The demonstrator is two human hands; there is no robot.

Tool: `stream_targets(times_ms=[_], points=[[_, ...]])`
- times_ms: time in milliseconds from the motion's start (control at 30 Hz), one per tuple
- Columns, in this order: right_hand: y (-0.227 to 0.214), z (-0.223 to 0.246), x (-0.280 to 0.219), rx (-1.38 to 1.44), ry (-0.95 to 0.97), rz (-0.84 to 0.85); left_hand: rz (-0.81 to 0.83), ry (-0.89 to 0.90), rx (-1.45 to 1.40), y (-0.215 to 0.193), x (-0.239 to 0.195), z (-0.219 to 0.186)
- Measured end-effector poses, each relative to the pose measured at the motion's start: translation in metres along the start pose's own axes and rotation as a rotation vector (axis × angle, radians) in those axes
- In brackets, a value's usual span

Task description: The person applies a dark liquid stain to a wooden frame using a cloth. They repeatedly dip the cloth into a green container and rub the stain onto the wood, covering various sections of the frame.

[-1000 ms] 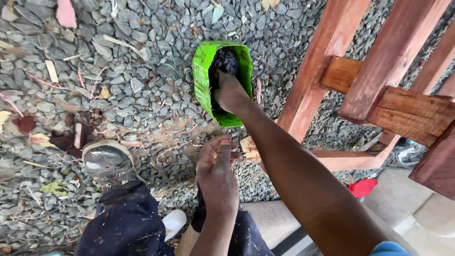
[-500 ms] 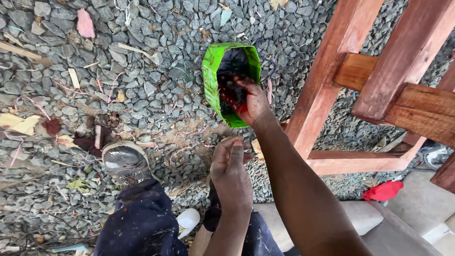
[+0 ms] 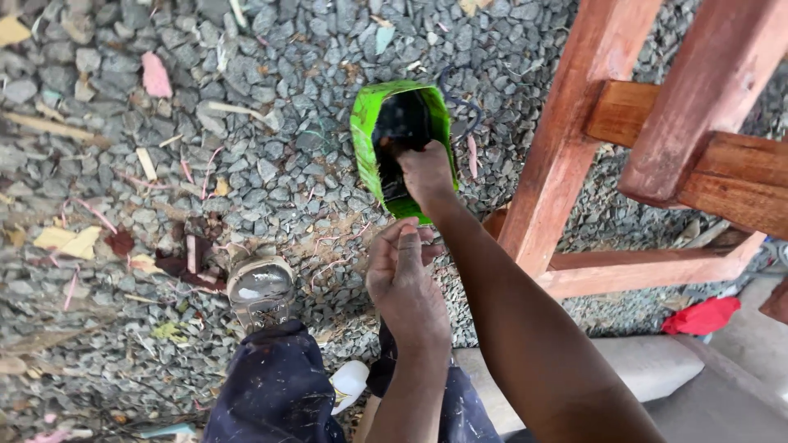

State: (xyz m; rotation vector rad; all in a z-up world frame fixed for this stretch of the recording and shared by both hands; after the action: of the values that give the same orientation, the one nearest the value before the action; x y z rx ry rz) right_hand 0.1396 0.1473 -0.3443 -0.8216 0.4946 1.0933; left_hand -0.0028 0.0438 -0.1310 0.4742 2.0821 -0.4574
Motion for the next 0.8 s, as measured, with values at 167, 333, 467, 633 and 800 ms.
stream_targets(times_ms=[167, 333, 467, 633, 800], points=[[0.008, 0.043, -0.076, 0.419, 0.338, 0.021, 0.021, 0.027, 0.089, 0.008, -0.005, -0.028], [-0.007, 0.071, -0.105, -0.185, -0.113, -0.328, 0.086, 0.074, 0.225, 0.016, -0.014, -0.047], [-0.001, 0.052, -0.094, -0.559, -0.201, -0.361, 0.080, 0.191, 0.266, 0.018, -0.003, -0.058], [0.021, 0.035, -0.103, -0.907, -0.379, -0.065, 0.077, 0.263, 0.323, 0.020, -0.018, -0.086], [0.035, 0.133, -0.159, -0.988, -0.558, -0.036, -0.085, 0.147, 0.212, 0.001, 0.004, -0.089]])
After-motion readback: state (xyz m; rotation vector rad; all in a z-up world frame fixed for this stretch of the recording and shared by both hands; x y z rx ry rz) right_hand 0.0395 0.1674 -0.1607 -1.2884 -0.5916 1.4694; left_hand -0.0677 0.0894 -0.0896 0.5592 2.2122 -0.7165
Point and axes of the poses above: each hand's wrist, its own x-axis towards the middle knuckle, its own y-axis out of the palm, z = x × y, the point moved 8 cm from there along x, towards the middle knuckle, and after that the axes turned 15 degrees about -z, right-handed, at the moved point
